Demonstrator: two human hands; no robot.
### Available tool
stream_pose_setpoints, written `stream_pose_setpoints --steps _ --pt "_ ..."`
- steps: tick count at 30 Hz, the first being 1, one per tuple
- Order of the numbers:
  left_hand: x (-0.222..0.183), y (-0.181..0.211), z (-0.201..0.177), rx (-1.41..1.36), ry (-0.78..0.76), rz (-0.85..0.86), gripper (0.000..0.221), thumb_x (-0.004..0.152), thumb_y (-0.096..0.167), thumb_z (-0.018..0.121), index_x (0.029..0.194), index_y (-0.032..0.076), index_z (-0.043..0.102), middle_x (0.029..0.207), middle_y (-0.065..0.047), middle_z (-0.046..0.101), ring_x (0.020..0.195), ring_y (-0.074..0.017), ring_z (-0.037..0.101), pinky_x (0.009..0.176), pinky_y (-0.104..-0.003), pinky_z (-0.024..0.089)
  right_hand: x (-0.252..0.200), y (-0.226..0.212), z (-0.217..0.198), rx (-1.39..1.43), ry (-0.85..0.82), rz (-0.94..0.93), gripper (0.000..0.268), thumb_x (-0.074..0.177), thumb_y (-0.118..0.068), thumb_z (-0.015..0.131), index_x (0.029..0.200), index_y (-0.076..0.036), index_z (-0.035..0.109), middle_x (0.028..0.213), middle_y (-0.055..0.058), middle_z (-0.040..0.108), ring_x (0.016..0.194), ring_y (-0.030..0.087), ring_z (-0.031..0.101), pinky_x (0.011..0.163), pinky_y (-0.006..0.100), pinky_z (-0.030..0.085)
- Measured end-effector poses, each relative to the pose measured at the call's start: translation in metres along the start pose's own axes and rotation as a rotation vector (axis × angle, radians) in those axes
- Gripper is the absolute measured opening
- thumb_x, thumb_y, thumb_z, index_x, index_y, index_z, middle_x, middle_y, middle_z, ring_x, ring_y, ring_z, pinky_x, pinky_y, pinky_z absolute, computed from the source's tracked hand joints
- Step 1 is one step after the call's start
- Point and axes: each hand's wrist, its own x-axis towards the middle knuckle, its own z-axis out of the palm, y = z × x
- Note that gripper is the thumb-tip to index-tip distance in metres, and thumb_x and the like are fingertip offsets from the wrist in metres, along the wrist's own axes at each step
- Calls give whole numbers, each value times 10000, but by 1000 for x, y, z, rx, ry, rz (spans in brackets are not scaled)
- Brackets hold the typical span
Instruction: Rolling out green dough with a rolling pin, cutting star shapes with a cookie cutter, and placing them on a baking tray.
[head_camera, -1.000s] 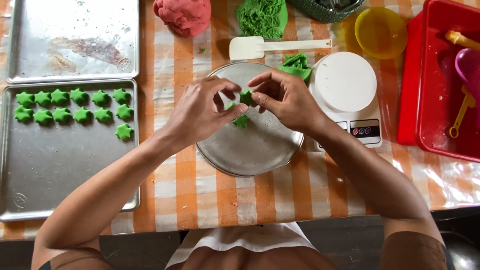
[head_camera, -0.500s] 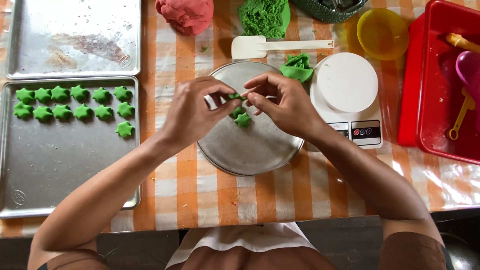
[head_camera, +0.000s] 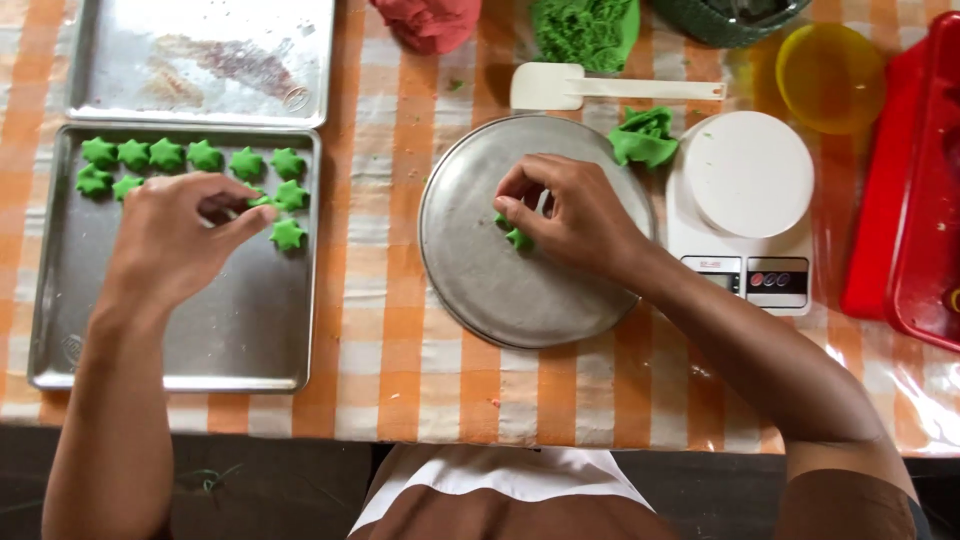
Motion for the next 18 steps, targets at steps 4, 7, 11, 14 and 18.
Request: stream_pose_setpoints --steps 4,7,11,14,18 --pt "-9 -29 1 -6 8 -158 279 919 324 838 1052 78 831 882 -95 781 802 -195 690 692 -358 527 3 -10 0 13 -18 3 83 965 -163 695 890 -129 711 842 -17 725 761 121 658 618 282 477" --pt "-10 -31 3 -29 -8 -203 264 921 274 836 1094 76 818 928 -111 787 846 -214 714 714 -359 549 4 -14 -1 -5 -26 14 80 970 -168 708 908 -118 718 861 -3 725 750 124 649 603 276 479" --pt "-10 -34 4 -77 7 -170 260 906 268 854 1078 76 815 895 -107 782 820 -191 711 667 -343 529 2 -15 -5 -2 -13 24 108 986 -176 700 904 -108 716 841 -4 716 678 116 603 571 275 455" --pt "-12 -27 0 -85 9 -166 269 904 270 856 1099 100 785 948 -101 779 833 -203 712 671 -357 532 0 -10 -9 -10 3 54 105 990 -180 702 918 -104 712 855 0 716 675 117 590 583 279 462" --pt "-14 -31 3 34 112 -98 279 968 344 845 1097 103 792 939 -82 779 807 -199 719 689 -359 569 -6 6 -12 -105 13 60 91 996 -184 706 965 -102 730 893 11 710 724 134 616 600 294 467"
